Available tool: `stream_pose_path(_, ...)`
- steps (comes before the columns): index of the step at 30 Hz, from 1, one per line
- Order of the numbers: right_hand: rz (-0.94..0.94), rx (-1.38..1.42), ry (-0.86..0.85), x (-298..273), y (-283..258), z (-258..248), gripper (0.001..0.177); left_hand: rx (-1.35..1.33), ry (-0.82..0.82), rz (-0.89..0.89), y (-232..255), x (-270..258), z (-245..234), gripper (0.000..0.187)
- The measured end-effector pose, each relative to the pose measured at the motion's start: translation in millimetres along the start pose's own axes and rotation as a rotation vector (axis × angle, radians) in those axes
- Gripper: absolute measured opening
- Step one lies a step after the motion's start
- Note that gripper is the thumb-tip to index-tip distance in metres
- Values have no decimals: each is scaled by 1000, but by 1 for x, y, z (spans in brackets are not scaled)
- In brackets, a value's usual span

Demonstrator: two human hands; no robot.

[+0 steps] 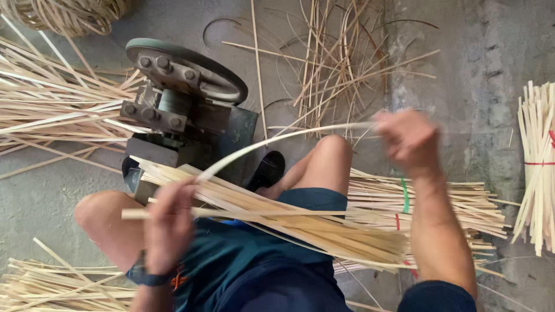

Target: The person sits on the floor and feeds long bamboo strips through a powered splitting machine, guiding them with both hands to produce thinner strips. The person repeatedly picks up new strips and continues the splitting process.

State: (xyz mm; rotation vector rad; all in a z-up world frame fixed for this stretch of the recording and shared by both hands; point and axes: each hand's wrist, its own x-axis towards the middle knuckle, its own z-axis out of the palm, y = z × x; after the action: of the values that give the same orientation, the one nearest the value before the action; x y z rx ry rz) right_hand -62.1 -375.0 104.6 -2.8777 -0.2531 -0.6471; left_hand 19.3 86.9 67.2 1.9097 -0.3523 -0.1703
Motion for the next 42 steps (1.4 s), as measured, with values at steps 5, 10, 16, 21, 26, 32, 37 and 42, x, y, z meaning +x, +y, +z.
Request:
stream_pose_path(5, 312, -153, 46, -27, 33, 1, 35, -107, 52, -14, -10, -11, -33, 19)
stream_pose_path(10, 948, 601, 37, -43, 13, 38, 46, -445, -55, -391, -34, -32, 2, 26)
stream_pose_path(16, 964, 1455, -4, -51, -4, 49, 35, -1186, -174, -619, -43, -53, 59, 31)
stream_pose_path(21, 525, 427, -4, -28, -10, 25, 45, -615, -175, -490, -28, -32, 36, 24)
stream_pose_path(26, 410, 119, -22, -5, -45, -10, 58, -304, -391, -123, -4, -2, -25, 17)
stream_pose_path(32, 416, 145, 191, 34, -91, -30, 78, -193, -410, 110, 24, 31, -54, 16)
stream_pose_path(37, 16, -168, -142, 37, -112, -9, 60, -146, -447, 335, 38, 45, -33, 14)
stream_pose_path(42, 165, 541, -286, 7, -103, 29, 28, 91, -226, 508, 41, 51, -28, 14)
